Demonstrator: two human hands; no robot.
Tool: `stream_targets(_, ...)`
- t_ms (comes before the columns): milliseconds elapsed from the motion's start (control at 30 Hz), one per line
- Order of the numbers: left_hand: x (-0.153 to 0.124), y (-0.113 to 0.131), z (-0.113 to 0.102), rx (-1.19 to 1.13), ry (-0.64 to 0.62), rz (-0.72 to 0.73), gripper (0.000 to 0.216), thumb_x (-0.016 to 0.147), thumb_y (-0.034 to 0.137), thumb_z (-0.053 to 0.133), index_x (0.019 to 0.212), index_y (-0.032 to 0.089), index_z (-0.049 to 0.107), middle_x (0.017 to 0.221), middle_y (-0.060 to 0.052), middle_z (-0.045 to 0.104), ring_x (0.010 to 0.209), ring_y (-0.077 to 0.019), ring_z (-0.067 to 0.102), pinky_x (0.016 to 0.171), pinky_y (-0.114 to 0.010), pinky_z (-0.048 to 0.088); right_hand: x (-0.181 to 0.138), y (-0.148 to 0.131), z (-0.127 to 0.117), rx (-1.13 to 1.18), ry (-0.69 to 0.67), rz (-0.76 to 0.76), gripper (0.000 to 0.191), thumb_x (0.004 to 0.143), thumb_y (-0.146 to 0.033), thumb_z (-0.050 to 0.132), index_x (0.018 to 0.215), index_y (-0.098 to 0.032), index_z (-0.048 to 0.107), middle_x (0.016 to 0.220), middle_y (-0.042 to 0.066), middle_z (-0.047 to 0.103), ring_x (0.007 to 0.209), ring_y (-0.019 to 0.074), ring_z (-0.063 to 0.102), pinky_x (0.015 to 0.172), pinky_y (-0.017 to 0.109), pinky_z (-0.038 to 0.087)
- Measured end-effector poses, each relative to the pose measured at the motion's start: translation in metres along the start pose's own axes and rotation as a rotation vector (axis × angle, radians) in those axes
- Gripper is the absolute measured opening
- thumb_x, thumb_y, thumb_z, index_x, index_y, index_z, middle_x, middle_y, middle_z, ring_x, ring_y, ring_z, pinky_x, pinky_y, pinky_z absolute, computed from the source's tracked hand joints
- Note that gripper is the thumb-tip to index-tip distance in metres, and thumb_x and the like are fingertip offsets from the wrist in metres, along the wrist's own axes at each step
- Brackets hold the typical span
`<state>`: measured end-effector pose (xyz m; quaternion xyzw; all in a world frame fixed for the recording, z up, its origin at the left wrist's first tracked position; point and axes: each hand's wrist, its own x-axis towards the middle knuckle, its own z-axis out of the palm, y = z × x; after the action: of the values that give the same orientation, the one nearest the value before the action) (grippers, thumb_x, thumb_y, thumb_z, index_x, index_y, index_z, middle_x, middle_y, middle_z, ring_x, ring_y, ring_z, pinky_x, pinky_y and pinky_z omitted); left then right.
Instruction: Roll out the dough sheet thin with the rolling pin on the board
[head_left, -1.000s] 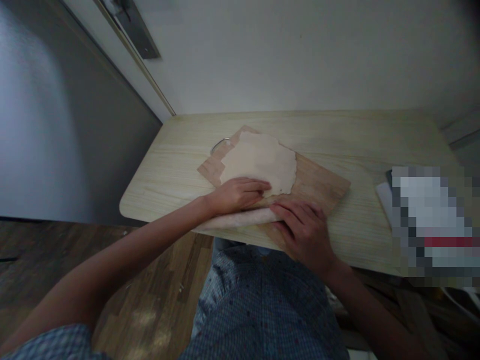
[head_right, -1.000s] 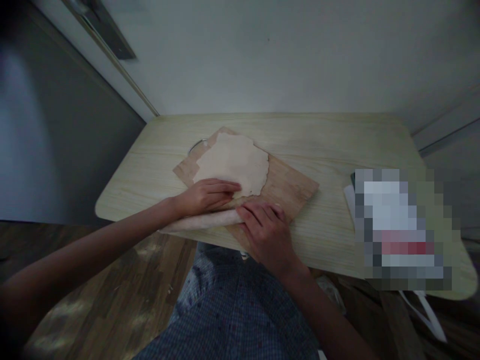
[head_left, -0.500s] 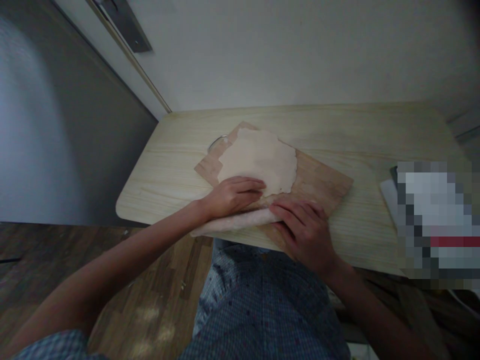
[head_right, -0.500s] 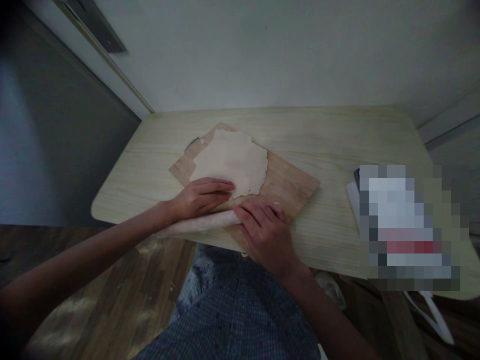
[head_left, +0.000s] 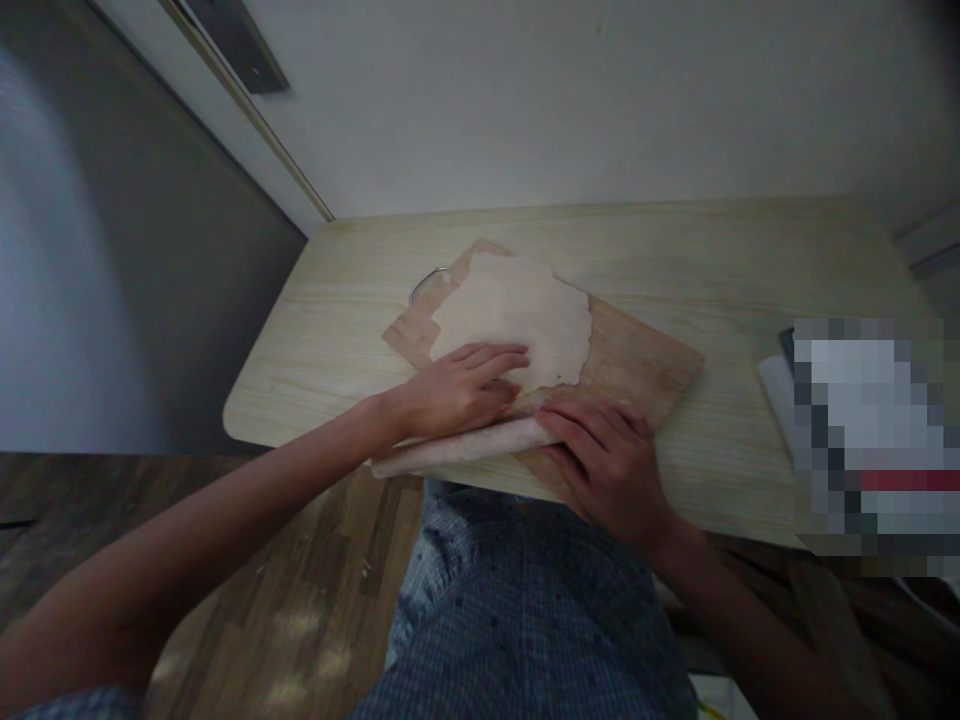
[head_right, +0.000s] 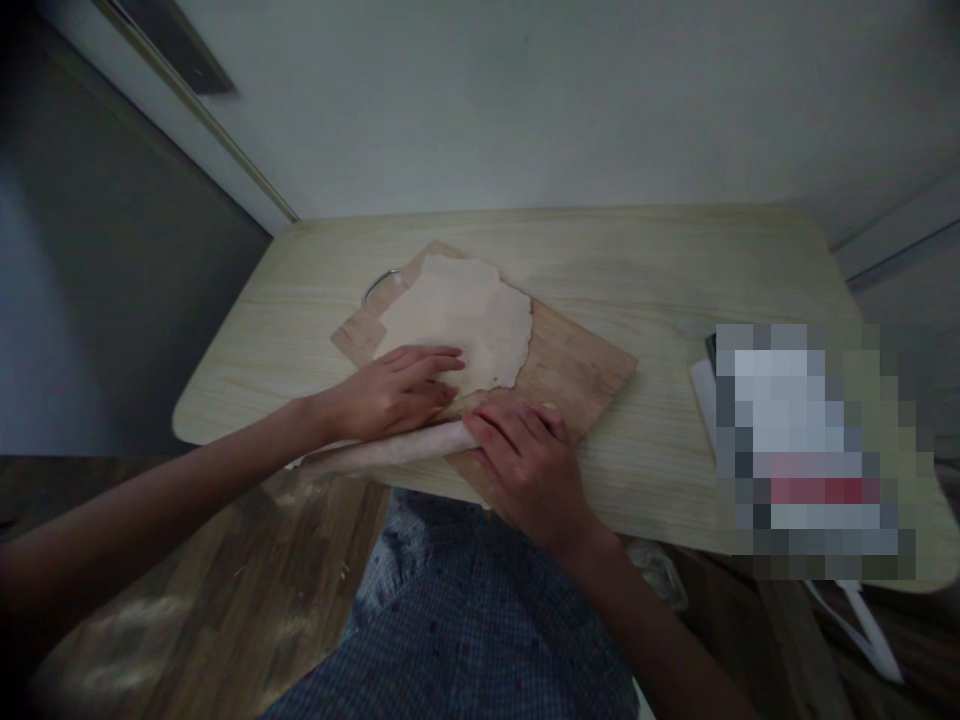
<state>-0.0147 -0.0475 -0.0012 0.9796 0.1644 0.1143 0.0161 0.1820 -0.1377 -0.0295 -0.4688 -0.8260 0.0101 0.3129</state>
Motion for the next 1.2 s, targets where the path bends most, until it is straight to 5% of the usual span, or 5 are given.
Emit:
stream_targets(233,0.004,0.003,-0.01,0.0,-0.163,-0.062,0.027,0.088,0.029,0.043,0.088,0.013,0.064,0.132,-0.013,0.044,0.127,-0.0251,0.032,0.103,-0.045,0.029,-0.001,0.0,0.001,-0.03,-0.01,0.007,0.02,0.083,-0.021,0.049,0.099,-0.018,0.06,0.101,0.005,0.065,0.095,0.0176,0.055,0.085,0.031,0.032)
stream_targets(500,-0.022,0.019,-0.017,-0.071,-0.085,-0.235,0.035,0.087,0.033,0.043,0.118,0.017,0.049,0.138,-0.015,0.034,0.127,-0.0245,0.033,0.1,-0.044,0.033,-0.002,0.001,-0.001,-0.105,-0.017,-0.091,0.02,0.084,-0.021,0.048,0.098,-0.017,0.061,0.099,0.006,0.066,0.092,0.0174,0.056,0.082,0.032,0.035)
stream_targets(733,-0.048,0.041,-0.022,-0.069,0.005,-0.376,0.038,0.089,0.036,0.037,0.117,0.012,0.049,0.116,-0.015,0.056,0.106,-0.0227,0.053,0.088,-0.038,0.044,0.007,0.019,-0.024,-0.275,-0.054,-0.165,0.019,0.085,-0.022,0.047,0.099,-0.019,0.059,0.097,0.005,0.066,0.086,0.0177,0.057,0.077,0.032,0.035)
stream_targets(933,-0.032,0.029,-0.021,0.041,-0.022,-0.487,0.026,0.087,0.029,0.041,0.102,0.011,0.053,0.091,-0.011,0.061,0.085,-0.0212,0.058,0.072,-0.033,0.048,0.032,0.043,-0.031,-0.279,-0.032,-0.116,0.02,0.084,-0.028,0.047,0.097,-0.018,0.059,0.095,0.007,0.064,0.088,0.0214,0.056,0.074,0.034,0.039)
stream_targets(1200,-0.016,0.007,-0.015,-0.018,-0.002,-0.488,0.041,0.087,0.038,0.04,0.113,0.008,0.046,0.125,-0.019,0.047,0.114,-0.0257,0.046,0.093,-0.039,0.039,0.057,0.063,-0.021,-0.099,-0.185,-0.08,0.03,0.085,-0.034,0.043,0.103,-0.015,0.058,0.105,0.011,0.059,0.097,0.0214,0.054,0.083,0.035,0.043)
